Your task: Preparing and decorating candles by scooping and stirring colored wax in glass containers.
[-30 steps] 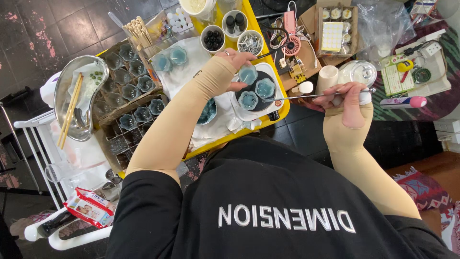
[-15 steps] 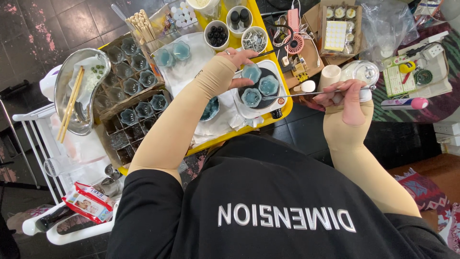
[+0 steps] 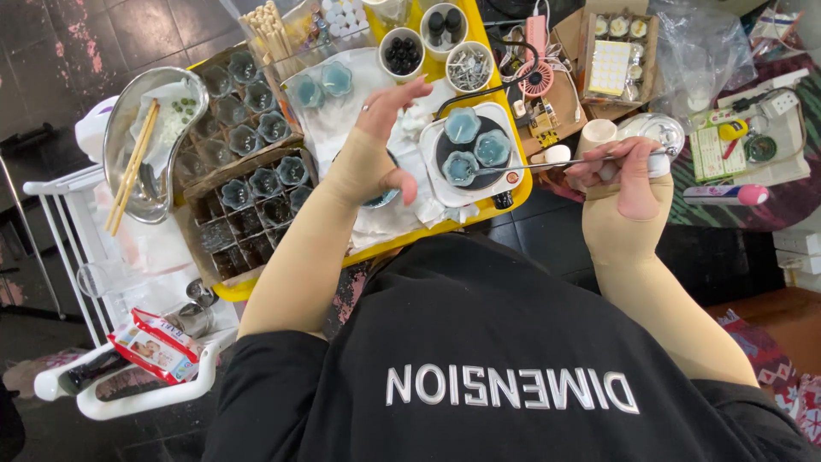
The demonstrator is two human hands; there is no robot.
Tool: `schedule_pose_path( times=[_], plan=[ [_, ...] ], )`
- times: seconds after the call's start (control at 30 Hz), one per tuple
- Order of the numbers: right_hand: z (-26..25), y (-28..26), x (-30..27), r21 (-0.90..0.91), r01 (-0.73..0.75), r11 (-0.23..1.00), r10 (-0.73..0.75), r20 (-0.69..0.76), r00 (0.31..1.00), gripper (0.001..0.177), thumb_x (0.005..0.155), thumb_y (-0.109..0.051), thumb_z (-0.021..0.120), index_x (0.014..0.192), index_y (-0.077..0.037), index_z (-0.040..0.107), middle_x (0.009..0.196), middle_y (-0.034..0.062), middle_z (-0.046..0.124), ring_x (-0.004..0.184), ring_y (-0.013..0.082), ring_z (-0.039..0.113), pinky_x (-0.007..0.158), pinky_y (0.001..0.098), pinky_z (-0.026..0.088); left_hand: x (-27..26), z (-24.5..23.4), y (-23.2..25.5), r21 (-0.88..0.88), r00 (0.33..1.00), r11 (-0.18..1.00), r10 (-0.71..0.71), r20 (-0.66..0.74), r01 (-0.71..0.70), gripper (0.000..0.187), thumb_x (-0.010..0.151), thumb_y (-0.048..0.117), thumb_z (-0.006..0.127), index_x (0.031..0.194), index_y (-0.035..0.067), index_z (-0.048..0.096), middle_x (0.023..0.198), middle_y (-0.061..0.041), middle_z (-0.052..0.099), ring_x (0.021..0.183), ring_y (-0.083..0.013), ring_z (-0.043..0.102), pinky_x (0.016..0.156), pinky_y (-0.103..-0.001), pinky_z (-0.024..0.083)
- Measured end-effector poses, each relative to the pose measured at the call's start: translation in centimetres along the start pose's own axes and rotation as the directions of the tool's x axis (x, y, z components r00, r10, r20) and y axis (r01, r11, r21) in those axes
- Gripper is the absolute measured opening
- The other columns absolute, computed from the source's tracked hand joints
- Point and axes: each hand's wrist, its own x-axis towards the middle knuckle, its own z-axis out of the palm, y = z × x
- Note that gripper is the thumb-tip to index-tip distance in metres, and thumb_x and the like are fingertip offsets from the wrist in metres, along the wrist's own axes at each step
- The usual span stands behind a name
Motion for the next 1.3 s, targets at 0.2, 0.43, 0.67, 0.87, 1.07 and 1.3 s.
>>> schedule_pose_path(
  times=[0.2, 0.43, 0.67, 0.87, 1.07, 1.3],
  plan=[
    [0.7, 0.3, 0.4, 0.002, -0.008, 1.0, 0.008, 0.064, 0.998, 0.028, 0.123, -0.027, 0.048, 0.109, -0.004, 0.054, 0.104, 0.0147, 0.065, 0.09, 0.0258, 0.069, 0.089, 0.0366, 0.055, -4.6, -1.8, 1.2, 0.112, 0.996, 0.993, -0.031, -0.087, 0.04, 0.131, 0.055, 0.08, 0.072, 0.161, 0.011, 0.038, 0.156, -0.005, 0.053, 0.137, -0.0285, 0.05, 0.122, -0.043, 0.037],
    [2.4, 0.5, 0.2, -0.013, -0.021, 1.0, 0.022, 0.084, 0.996, 0.027, 0.123, -0.027, 0.047, 0.109, -0.005, 0.054, 0.106, 0.014, 0.065, 0.087, 0.0224, 0.066, 0.089, 0.0358, 0.056, -9.8, -4.5, -4.4, 0.627, 0.887, 0.647, -0.429, -0.172, 0.434, 0.142, 0.038, 0.071, 0.087, 0.158, 0.016, 0.035, 0.153, -0.009, 0.044, 0.14, -0.0372, 0.033, 0.109, -0.058, 0.027],
    [3.1, 0.9, -0.5, -0.008, -0.03, 1.0, 0.031, 0.094, 0.995, 0.026, 0.125, -0.027, 0.048, 0.111, -0.005, 0.054, 0.107, 0.0126, 0.063, 0.09, 0.0219, 0.066, 0.09, 0.0345, 0.054, -10.4, -4.8, -5.9, 0.678, 0.799, 0.503, -0.56, -0.217, 0.536, 0.142, 0.042, 0.062, 0.097, 0.159, 0.015, 0.03, 0.157, -0.011, 0.034, 0.141, -0.0372, 0.027, 0.103, -0.058, 0.026],
    [3.2, 1.2, -1.3, -0.021, -0.004, 1.0, 0.005, 0.076, 0.997, 0.028, 0.124, -0.028, 0.049, 0.11, -0.004, 0.054, 0.105, 0.0123, 0.064, 0.089, 0.0226, 0.067, 0.09, 0.0359, 0.056, -11.0, -5.1, -6.5, 0.668, 0.82, 0.535, -0.532, -0.208, 0.517, 0.143, 0.041, 0.061, 0.097, 0.159, 0.016, 0.031, 0.157, -0.01, 0.035, 0.14, -0.0359, 0.03, 0.103, -0.057, 0.027],
    [3.0, 1.7, -1.9, -0.02, 0.006, 1.0, -0.005, 0.045, 0.999, 0.029, 0.124, -0.029, 0.048, 0.111, -0.004, 0.055, 0.103, 0.0155, 0.066, 0.088, 0.0237, 0.067, 0.088, 0.0362, 0.056, -11.7, -5.6, -7.5, 0.701, 0.848, 0.537, -0.493, -0.191, 0.47, 0.143, 0.039, 0.06, 0.097, 0.159, 0.015, 0.033, 0.156, -0.009, 0.037, 0.139, -0.0349, 0.032, 0.104, -0.058, 0.026],
    [3.5, 1.8, -2.3, -0.017, 0.004, 1.0, -0.004, 0.048, 0.999, 0.029, 0.125, -0.028, 0.048, 0.112, -0.003, 0.056, 0.104, 0.016, 0.066, 0.089, 0.0241, 0.067, 0.092, 0.0382, 0.057, -10.9, -6.2, -5.8, 0.777, 0.911, 0.532, -0.393, -0.125, 0.336, 0.148, 0.032, 0.059, 0.095, 0.159, 0.014, 0.034, 0.155, -0.01, 0.039, 0.137, -0.0323, 0.034, 0.1, -0.055, 0.027]
  ],
)
